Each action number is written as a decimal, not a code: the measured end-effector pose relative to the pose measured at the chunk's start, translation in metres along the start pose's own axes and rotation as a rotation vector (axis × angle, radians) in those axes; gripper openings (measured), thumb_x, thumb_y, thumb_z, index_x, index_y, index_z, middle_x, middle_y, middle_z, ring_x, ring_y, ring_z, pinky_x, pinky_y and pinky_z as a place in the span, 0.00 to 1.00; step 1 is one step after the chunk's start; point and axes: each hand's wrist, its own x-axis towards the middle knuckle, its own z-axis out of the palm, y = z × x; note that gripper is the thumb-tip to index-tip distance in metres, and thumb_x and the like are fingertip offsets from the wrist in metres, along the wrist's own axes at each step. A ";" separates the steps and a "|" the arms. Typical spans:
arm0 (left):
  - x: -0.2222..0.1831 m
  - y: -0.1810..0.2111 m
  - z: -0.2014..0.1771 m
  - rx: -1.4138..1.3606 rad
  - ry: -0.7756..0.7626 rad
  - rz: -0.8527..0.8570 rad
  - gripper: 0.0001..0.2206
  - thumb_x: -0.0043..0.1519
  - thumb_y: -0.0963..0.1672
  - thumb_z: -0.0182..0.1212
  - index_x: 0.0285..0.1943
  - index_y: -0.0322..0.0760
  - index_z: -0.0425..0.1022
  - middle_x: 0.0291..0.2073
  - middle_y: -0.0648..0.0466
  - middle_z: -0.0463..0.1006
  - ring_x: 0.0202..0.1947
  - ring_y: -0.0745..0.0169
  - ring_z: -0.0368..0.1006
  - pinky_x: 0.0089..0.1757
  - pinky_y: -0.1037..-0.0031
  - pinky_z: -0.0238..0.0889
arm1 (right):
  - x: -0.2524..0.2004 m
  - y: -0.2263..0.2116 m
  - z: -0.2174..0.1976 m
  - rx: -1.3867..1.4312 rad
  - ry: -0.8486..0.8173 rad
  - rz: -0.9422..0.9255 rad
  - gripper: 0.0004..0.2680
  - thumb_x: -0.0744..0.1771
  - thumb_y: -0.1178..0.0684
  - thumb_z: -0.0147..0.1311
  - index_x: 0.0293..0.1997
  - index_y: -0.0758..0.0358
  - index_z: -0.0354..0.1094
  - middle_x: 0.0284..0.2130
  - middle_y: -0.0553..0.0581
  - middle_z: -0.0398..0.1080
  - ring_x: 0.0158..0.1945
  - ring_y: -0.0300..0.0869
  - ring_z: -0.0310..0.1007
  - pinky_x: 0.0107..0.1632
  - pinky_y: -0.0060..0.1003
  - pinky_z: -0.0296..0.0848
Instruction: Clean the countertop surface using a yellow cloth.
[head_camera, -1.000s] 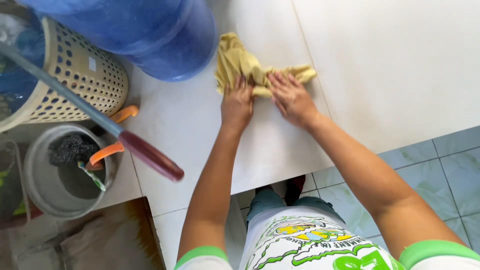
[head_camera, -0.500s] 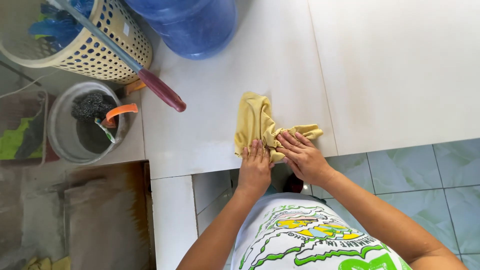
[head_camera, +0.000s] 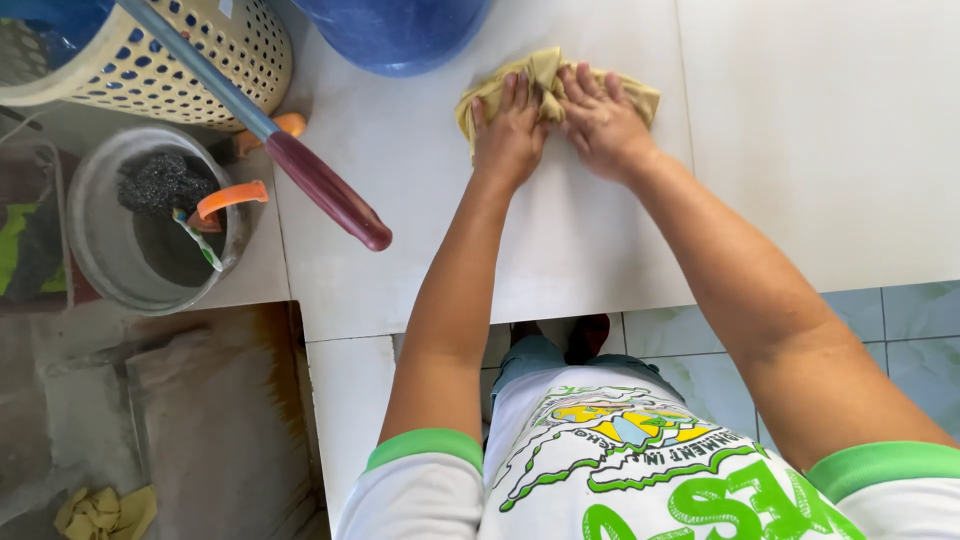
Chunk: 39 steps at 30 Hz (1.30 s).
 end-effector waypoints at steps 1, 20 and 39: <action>-0.002 0.001 -0.005 -0.003 -0.003 -0.001 0.25 0.68 0.51 0.52 0.75 0.46 0.61 0.76 0.52 0.54 0.77 0.56 0.43 0.66 0.34 0.33 | 0.001 -0.004 -0.001 0.001 -0.004 0.002 0.16 0.71 0.54 0.49 0.66 0.65 0.66 0.76 0.63 0.50 0.80 0.53 0.38 0.75 0.60 0.39; -0.250 0.120 0.012 -0.029 0.070 0.216 0.18 0.63 0.43 0.59 0.62 0.34 0.72 0.64 0.40 0.73 0.69 0.43 0.63 0.61 0.46 0.57 | -0.266 -0.118 -0.078 0.121 0.082 -0.036 0.11 0.69 0.55 0.51 0.56 0.62 0.72 0.66 0.60 0.65 0.73 0.50 0.59 0.73 0.50 0.56; -0.186 0.183 0.040 -0.077 0.109 0.370 0.24 0.64 0.46 0.57 0.66 0.22 0.69 0.67 0.36 0.69 0.73 0.40 0.56 0.68 0.49 0.42 | -0.267 -0.053 -0.078 0.058 0.011 0.155 0.18 0.67 0.56 0.52 0.66 0.63 0.63 0.74 0.62 0.51 0.79 0.54 0.41 0.75 0.55 0.44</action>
